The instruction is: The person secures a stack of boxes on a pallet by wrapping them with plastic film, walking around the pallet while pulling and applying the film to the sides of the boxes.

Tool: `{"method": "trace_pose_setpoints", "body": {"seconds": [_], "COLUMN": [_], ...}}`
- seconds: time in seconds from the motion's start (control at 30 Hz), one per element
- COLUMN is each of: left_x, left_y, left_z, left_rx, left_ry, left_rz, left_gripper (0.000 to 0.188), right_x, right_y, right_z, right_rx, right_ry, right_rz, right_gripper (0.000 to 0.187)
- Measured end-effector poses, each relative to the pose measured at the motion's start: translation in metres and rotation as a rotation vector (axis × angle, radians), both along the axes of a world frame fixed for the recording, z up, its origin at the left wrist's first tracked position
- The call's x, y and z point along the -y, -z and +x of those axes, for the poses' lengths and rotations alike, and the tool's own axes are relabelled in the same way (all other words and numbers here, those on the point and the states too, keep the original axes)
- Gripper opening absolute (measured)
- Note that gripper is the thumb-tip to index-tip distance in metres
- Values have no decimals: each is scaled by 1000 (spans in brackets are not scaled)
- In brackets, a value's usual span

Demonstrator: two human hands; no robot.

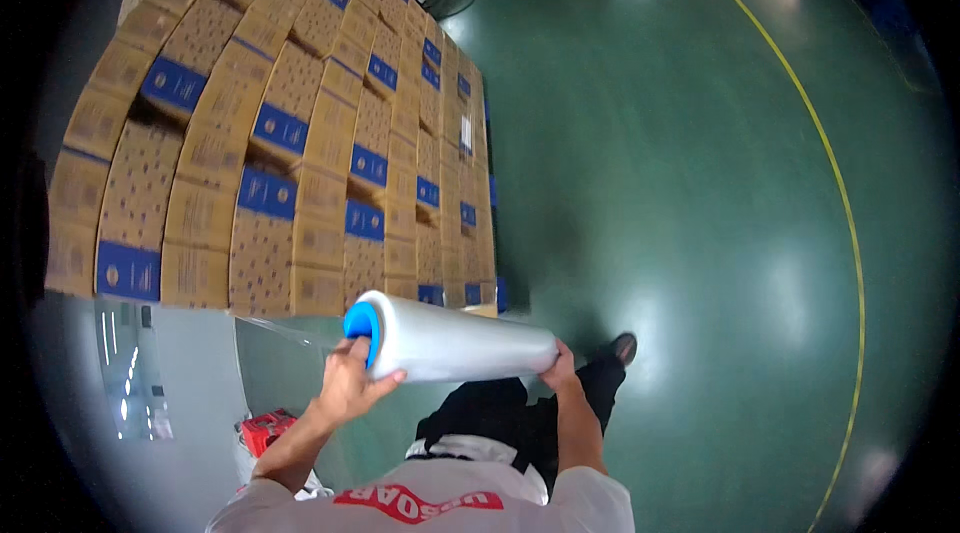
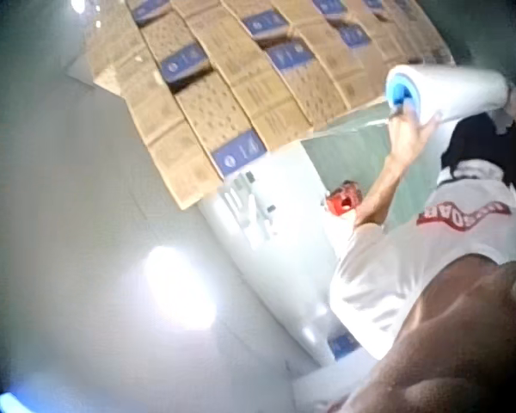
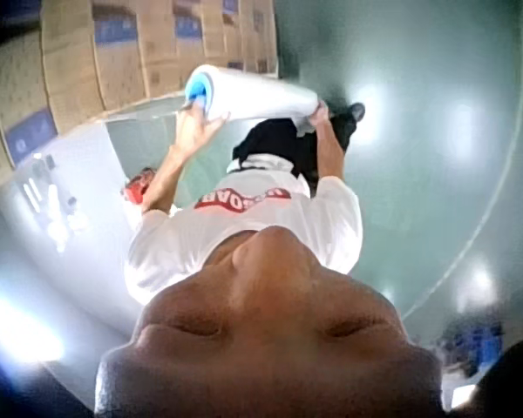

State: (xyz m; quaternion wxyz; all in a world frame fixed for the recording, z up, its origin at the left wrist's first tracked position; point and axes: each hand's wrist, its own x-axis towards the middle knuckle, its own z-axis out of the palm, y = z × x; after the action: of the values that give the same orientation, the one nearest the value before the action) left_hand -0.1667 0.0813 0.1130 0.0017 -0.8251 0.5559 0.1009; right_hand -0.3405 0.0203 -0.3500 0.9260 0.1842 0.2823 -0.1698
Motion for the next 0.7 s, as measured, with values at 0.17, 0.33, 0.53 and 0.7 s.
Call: {"method": "trace_pose_setpoints", "body": {"seconds": [0.17, 0.33, 0.53, 0.7], "left_x": [145, 263, 401, 530], "left_y": [9, -13, -42, -67], "left_z": [-11, 11, 70, 130], "left_rx": [-63, -75, -178, -121], "left_ry": [-22, -149, -310, -503], "left_rz": [-42, -68, -236, -196], "left_gripper": [60, 59, 51, 48], "right_x": [154, 318, 497, 644], "right_y": [15, -9, -48, -64], "right_z": [-32, -8, 67, 131], "right_rx": [9, 32, -24, -49], "right_ry": [-57, -211, -434, -538], "right_rz": [29, -26, -83, -130], "right_gripper": [44, 45, 45, 46]}}
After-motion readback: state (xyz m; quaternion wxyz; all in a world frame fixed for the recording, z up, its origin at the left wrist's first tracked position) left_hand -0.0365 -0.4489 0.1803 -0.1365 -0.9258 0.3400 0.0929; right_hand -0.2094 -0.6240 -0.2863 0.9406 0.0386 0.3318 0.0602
